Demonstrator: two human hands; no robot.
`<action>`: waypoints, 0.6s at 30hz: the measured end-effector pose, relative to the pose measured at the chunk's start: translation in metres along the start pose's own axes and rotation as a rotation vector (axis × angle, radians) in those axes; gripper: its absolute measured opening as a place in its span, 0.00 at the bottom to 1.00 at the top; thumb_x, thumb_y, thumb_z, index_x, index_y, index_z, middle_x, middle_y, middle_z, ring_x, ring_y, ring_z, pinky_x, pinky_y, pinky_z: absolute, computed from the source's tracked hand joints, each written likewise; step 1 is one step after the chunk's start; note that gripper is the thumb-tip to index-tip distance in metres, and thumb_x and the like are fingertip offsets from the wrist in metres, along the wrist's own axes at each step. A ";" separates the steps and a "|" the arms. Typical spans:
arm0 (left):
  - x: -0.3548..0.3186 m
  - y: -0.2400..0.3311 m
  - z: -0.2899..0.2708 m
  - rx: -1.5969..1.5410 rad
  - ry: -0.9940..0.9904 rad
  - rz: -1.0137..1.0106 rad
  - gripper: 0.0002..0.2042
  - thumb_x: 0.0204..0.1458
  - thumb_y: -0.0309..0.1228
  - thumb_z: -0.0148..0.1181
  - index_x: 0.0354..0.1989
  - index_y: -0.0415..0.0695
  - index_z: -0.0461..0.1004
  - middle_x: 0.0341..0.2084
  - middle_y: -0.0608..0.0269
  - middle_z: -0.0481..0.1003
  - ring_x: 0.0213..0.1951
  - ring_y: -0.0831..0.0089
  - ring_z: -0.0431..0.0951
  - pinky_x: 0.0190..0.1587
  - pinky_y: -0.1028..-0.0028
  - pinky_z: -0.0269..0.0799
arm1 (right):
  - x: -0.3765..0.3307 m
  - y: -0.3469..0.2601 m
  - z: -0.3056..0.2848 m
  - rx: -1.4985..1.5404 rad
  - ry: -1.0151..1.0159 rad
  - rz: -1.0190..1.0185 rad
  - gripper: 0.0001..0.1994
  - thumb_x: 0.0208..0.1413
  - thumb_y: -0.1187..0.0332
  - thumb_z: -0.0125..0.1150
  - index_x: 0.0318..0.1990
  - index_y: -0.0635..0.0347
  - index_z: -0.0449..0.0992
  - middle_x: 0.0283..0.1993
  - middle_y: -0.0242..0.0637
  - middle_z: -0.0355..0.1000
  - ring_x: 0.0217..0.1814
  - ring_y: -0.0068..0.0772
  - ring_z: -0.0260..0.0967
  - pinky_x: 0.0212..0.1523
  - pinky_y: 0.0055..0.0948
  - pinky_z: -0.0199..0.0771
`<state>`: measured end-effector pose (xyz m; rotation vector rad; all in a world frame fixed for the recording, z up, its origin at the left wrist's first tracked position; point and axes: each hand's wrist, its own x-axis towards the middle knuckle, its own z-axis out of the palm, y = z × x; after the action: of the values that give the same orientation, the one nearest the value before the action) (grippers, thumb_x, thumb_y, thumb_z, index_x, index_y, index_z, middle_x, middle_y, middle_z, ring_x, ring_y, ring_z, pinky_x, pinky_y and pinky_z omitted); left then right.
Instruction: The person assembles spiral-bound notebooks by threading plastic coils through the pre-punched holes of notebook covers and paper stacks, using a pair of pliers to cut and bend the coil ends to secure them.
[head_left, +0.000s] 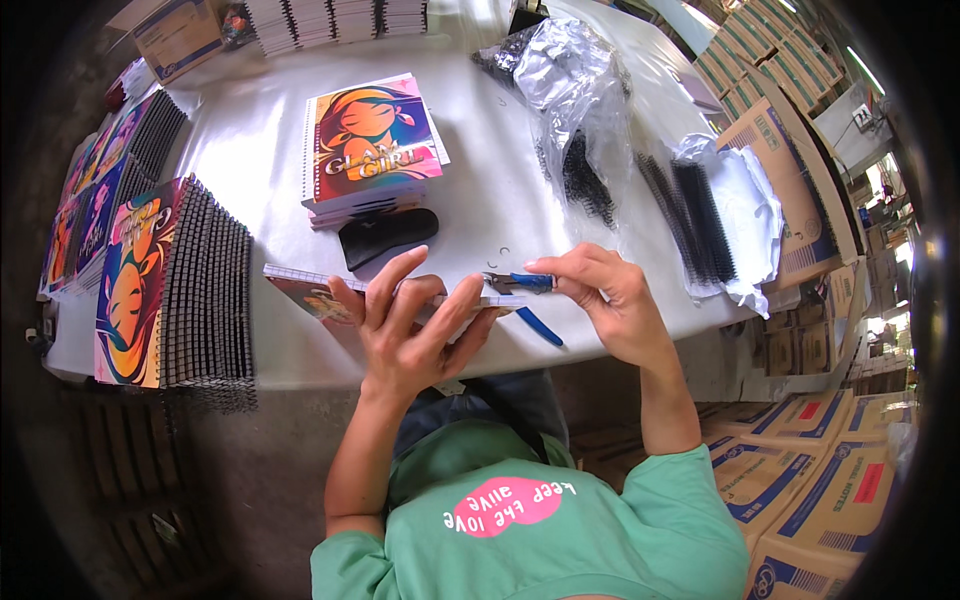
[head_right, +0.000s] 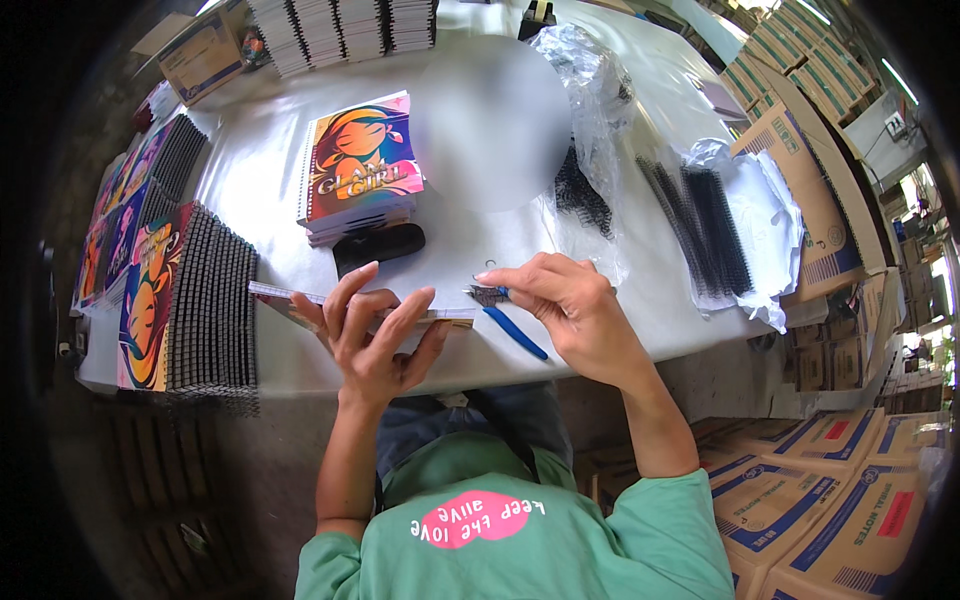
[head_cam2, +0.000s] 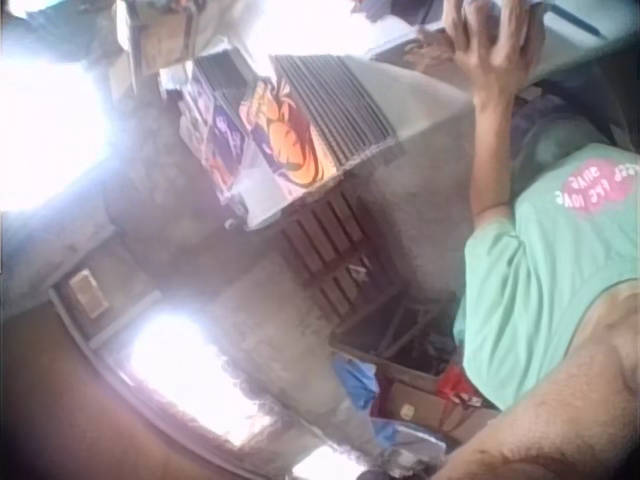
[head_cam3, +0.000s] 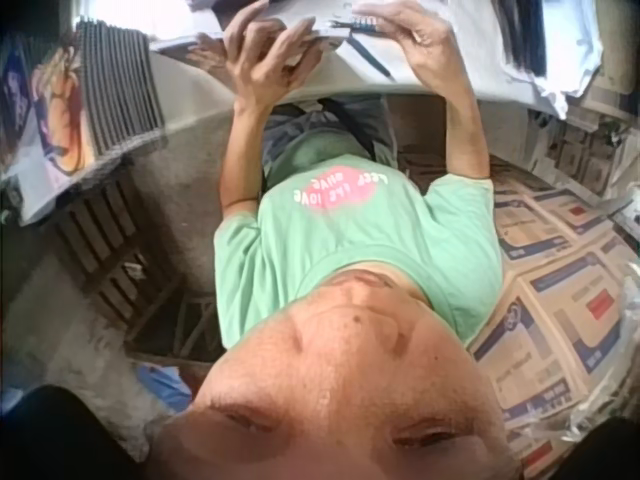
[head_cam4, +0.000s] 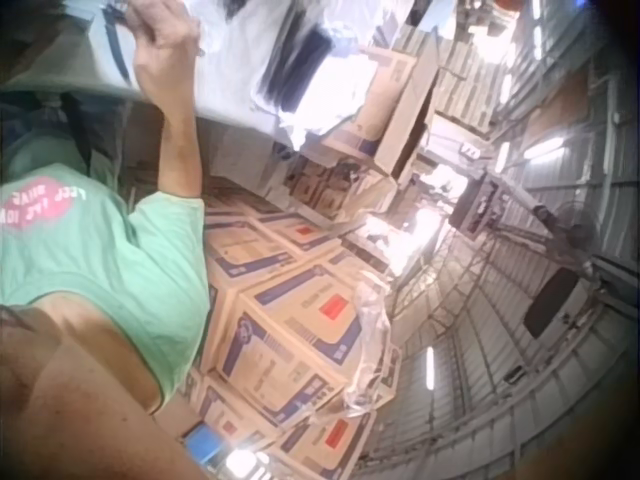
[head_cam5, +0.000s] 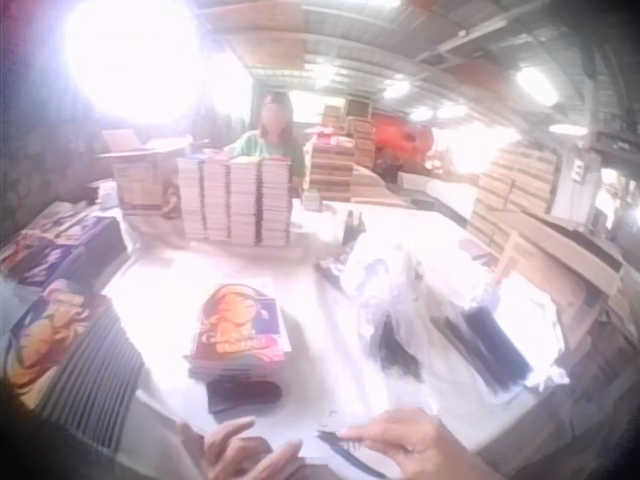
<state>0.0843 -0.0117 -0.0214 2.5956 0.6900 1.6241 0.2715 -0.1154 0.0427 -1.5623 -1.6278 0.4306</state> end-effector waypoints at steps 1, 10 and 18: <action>0.001 -0.001 0.000 0.004 0.006 0.000 0.14 0.37 0.41 0.68 0.36 0.60 0.78 0.24 0.73 0.66 0.49 0.69 0.70 0.66 0.51 0.20 | -0.001 0.002 -0.001 -0.017 -0.059 0.004 0.14 0.52 0.80 0.53 0.45 0.55 0.77 0.26 0.31 0.67 0.28 0.24 0.65 0.31 0.23 0.65; 0.005 0.004 -0.002 -0.095 0.027 -0.074 0.11 0.34 0.41 0.69 0.29 0.58 0.78 0.19 0.74 0.65 0.44 0.70 0.73 0.66 0.51 0.23 | 0.004 0.008 0.011 0.508 -0.206 0.077 0.14 0.55 0.80 0.49 0.47 0.61 0.75 0.20 0.31 0.61 0.22 0.22 0.57 0.28 0.21 0.60; 0.005 0.011 -0.007 -0.092 0.016 -0.140 0.10 0.36 0.40 0.70 0.26 0.55 0.77 0.18 0.74 0.65 0.41 0.70 0.72 0.66 0.51 0.27 | 0.005 0.002 -0.009 0.362 -0.386 0.083 0.13 0.56 0.75 0.52 0.49 0.59 0.73 0.17 0.32 0.59 0.20 0.23 0.57 0.24 0.23 0.59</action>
<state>0.0837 -0.0210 -0.0110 2.4150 0.7599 1.5970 0.2795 -0.1125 0.0485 -1.3278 -1.6517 1.0628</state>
